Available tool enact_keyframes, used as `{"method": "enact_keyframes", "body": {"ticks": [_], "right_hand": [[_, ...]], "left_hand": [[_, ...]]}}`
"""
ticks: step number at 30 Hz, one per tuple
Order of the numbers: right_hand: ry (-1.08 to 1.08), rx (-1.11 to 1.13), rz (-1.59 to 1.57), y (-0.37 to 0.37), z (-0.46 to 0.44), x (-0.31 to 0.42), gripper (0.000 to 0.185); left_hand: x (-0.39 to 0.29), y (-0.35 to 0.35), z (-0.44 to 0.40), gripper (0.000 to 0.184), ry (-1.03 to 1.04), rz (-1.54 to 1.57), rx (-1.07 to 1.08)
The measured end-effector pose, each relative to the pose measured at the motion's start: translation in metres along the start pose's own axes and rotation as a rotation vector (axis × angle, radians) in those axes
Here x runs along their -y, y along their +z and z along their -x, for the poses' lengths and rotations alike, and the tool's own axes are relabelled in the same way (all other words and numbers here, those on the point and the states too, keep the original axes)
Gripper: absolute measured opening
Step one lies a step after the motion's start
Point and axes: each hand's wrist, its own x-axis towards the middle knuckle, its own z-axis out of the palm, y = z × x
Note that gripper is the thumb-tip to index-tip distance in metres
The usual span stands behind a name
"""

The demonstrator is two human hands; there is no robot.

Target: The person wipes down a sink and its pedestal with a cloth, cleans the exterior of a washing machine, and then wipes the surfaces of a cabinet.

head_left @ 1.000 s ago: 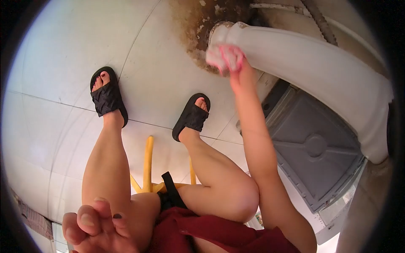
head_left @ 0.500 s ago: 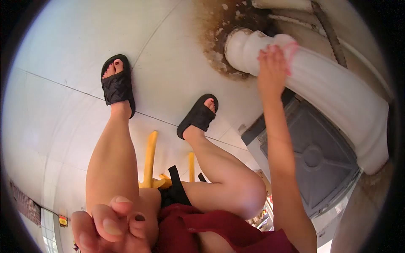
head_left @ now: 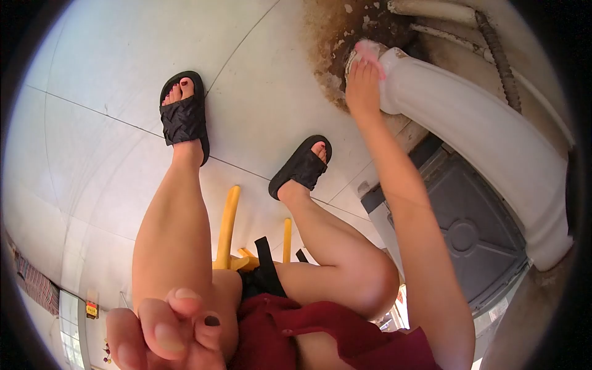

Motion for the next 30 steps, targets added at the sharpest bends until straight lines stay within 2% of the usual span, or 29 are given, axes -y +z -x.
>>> {"method": "enact_keyframes", "body": {"ticks": [1,4,6,7,9,11,13,17,19,20,22,24,26,28,30], "right_hand": [[-0.053,-0.011,-0.023,0.002,0.016,0.008,0.047],[-0.031,0.011,-0.024,0.003,0.051,0.018,0.051],[-0.024,0.161,-0.238,0.013,0.068,0.018,0.050],[-0.024,0.158,-0.233,0.013,0.063,0.018,0.050],[0.071,-0.021,-0.303,0.014,0.047,0.027,0.055],[0.174,-0.099,-0.540,0.007,0.005,0.025,0.056],[0.274,-0.160,-0.460,0.023,-0.038,0.022,0.055],[0.260,-0.165,-0.345,0.038,-0.045,0.015,0.051],[0.071,-0.191,-0.330,0.028,-0.018,0.018,0.050],[0.078,-0.188,-0.337,0.028,-0.003,0.021,0.050],[-0.091,-0.015,-0.388,0.036,0.030,0.017,0.047],[-0.112,0.319,-0.596,0.042,0.069,0.009,0.043],[0.479,0.597,-0.920,0.044,0.110,0.006,0.035],[0.333,0.206,-0.577,0.171,0.220,-0.011,0.034],[0.517,0.179,-0.817,0.126,0.229,-0.034,0.034]], "left_hand": [[-0.001,0.000,0.001,0.035,0.000,0.004,0.003],[-0.002,0.001,0.002,0.035,0.007,0.018,0.018],[-0.002,-0.002,0.002,0.035,-0.001,0.025,0.011],[-0.003,-0.002,0.003,0.035,0.000,0.030,0.011],[-0.004,-0.002,0.004,0.035,-0.002,0.030,0.009],[-0.002,-0.001,0.004,0.035,-0.001,0.021,0.004],[-0.001,-0.001,0.004,0.035,-0.006,0.007,0.007],[-0.002,0.000,0.002,0.034,-0.022,-0.001,0.012],[-0.001,0.000,0.000,0.034,-0.025,0.002,0.015],[-0.002,0.001,0.001,0.034,-0.028,-0.007,0.019],[-0.003,0.003,0.002,0.034,-0.021,-0.011,0.007],[-0.003,0.001,0.002,0.034,-0.016,0.001,0.000],[-0.003,0.000,0.003,0.034,-0.011,0.052,0.020],[-0.003,0.003,0.005,0.034,-0.006,0.049,0.003],[0.000,0.006,0.007,0.034,-0.044,0.049,-0.017]]}}
